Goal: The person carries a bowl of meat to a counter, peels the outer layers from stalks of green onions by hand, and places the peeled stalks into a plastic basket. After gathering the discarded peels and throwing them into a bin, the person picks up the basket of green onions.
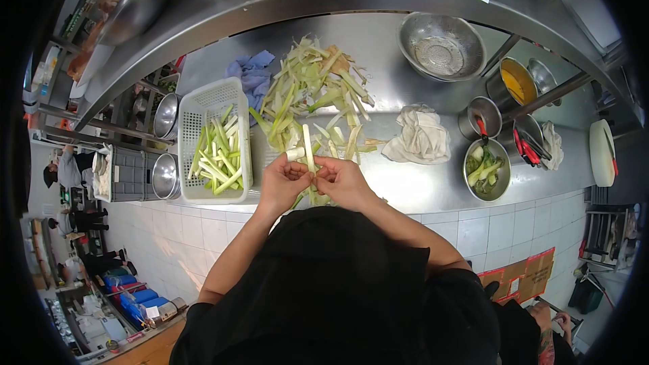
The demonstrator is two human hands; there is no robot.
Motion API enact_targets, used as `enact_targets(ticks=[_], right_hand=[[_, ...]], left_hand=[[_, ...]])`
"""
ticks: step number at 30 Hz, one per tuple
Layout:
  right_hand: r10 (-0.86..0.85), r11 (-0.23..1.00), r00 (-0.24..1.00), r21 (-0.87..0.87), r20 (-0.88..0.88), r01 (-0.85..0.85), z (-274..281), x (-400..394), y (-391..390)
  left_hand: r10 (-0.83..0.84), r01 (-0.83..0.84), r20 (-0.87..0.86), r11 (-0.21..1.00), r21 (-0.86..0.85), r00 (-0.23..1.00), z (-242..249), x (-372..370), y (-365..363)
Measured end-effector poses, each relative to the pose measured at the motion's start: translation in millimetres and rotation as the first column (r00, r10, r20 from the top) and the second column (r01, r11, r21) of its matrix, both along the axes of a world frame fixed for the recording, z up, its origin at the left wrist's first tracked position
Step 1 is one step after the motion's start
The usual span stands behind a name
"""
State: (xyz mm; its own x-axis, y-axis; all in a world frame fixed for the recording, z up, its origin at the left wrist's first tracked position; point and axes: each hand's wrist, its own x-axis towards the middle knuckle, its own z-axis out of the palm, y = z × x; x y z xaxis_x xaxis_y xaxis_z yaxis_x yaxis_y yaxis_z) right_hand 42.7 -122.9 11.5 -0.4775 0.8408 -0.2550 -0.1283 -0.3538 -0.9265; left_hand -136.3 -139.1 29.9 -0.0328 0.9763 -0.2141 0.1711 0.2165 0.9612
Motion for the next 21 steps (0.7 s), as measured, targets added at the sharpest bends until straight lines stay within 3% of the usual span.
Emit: enact_targets(ticks=[2,4,8,10,14,16,20,21], right_hand=[[-0.002,1.000,1.000,0.029,0.026,0.001,-0.2,-0.5,-2.0],[0.002,0.998,0.997,0.067,0.082,-0.007,0.1,-0.3,-3.0],[-0.019,0.995,0.996,0.098,0.083,0.011,-9.1,-2.3,-3.6],[-0.018,1.000,1.000,-0.024,0.006,0.018,-9.6,-2.1,-3.0],[0.037,0.996,0.998,-0.076,-0.045,-0.040,-7.8,-0.6,-1.6],[0.035,0.984,0.992,-0.172,-0.120,-0.055,-2.9,-1.2,-2.5],[0.025,0.957,0.998,-0.289,-0.051,-0.039,4.7,-1.9,-1.5],[0.026,0.962,0.999,-0.272,-0.034,-0.034,4.7,-2.8,-1.7]], left_hand=[[0.010,-0.010,0.015,1.000,0.003,1.000,9.7,3.1,-0.2],[0.005,-0.007,-0.138,1.000,-0.014,0.990,18.6,6.4,-1.2],[0.001,-0.003,-0.148,1.000,-0.014,0.989,8.4,4.6,-0.8],[0.021,-0.024,-0.127,0.999,-0.025,0.992,9.8,5.2,-0.3],[-0.030,0.021,-0.114,0.996,-0.082,0.993,8.4,1.7,2.2],[-0.012,0.032,0.146,0.990,-0.135,0.989,1.2,-0.8,2.6],[0.036,-0.018,0.146,0.992,-0.123,0.989,-16.5,-2.2,0.3],[0.035,-0.027,0.075,0.994,-0.101,0.997,-18.4,-2.3,-0.1]])
